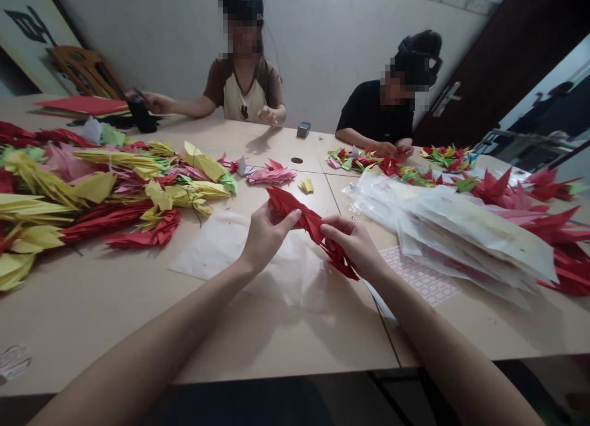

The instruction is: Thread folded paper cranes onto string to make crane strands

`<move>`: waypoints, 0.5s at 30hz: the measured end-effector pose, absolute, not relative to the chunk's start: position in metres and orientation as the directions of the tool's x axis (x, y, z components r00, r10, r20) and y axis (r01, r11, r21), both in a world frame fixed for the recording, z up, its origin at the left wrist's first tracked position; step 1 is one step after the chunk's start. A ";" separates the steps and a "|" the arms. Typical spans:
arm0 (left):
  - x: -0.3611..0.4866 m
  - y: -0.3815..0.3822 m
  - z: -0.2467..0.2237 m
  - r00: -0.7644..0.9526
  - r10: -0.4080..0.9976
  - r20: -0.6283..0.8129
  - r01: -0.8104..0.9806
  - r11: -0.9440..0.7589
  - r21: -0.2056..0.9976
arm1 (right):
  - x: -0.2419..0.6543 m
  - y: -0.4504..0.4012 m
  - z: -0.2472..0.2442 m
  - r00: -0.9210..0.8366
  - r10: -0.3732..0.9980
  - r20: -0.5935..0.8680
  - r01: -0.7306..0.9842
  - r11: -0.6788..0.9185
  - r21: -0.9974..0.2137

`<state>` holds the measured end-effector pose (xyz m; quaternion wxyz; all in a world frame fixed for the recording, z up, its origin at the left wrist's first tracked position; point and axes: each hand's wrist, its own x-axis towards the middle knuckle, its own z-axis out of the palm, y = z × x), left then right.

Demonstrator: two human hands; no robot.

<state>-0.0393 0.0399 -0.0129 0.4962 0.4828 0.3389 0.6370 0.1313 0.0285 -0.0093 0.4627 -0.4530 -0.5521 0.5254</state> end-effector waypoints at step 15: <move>-0.038 0.035 -0.012 0.126 0.956 0.266 -0.246 -0.229 0.942 | 0.130 0.029 -0.008 -0.107 0.986 0.126 0.107 0.138 -0.985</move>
